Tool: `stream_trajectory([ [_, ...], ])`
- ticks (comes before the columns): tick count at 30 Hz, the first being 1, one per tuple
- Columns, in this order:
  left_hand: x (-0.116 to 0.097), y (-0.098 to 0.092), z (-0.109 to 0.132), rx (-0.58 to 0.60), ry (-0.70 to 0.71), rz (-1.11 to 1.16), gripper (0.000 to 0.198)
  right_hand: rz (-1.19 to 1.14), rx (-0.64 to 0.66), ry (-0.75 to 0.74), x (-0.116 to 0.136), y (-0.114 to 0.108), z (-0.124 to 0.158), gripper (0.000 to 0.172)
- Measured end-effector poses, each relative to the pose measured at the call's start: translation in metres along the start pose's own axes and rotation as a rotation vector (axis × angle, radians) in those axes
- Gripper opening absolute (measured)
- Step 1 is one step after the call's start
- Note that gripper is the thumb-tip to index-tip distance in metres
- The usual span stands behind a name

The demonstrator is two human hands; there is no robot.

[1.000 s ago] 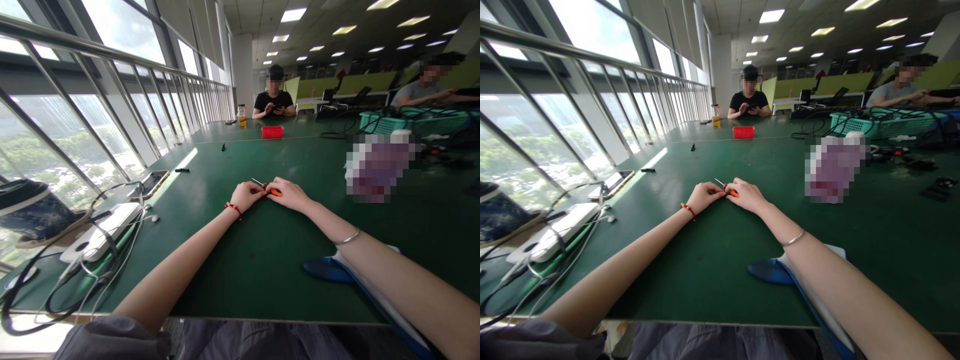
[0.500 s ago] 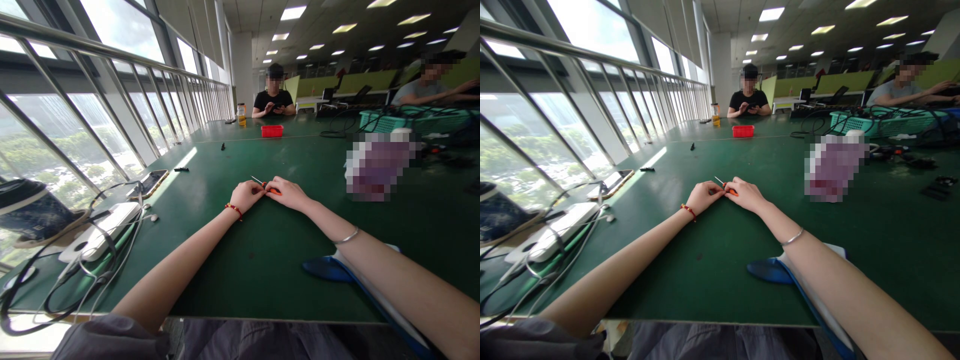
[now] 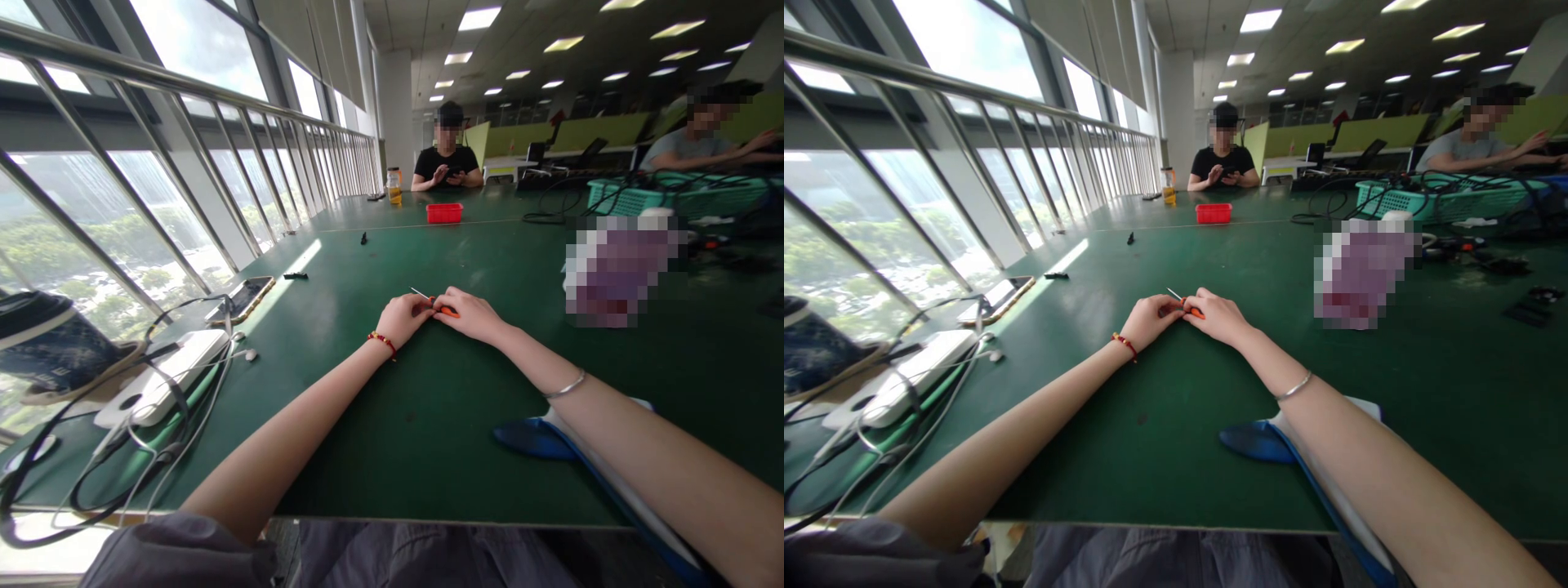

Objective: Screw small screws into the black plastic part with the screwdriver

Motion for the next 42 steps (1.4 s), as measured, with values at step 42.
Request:
stream_trajectory([
  [42, -0.008, -0.006, 0.001, 0.038, 0.277, -0.189, 0.017, -0.022, -0.016, 0.019, -0.002, 0.0, 0.0, 0.021],
])
Point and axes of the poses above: each hand's wrist, its own z-axis away from the middle knuckle, its own y-axis out of the palm, x = y × z, the point moved 5 cm from there along -z, towards the middle knuckle, and after that the axes turned 9 degrees about -z, right-handed, at the moved point
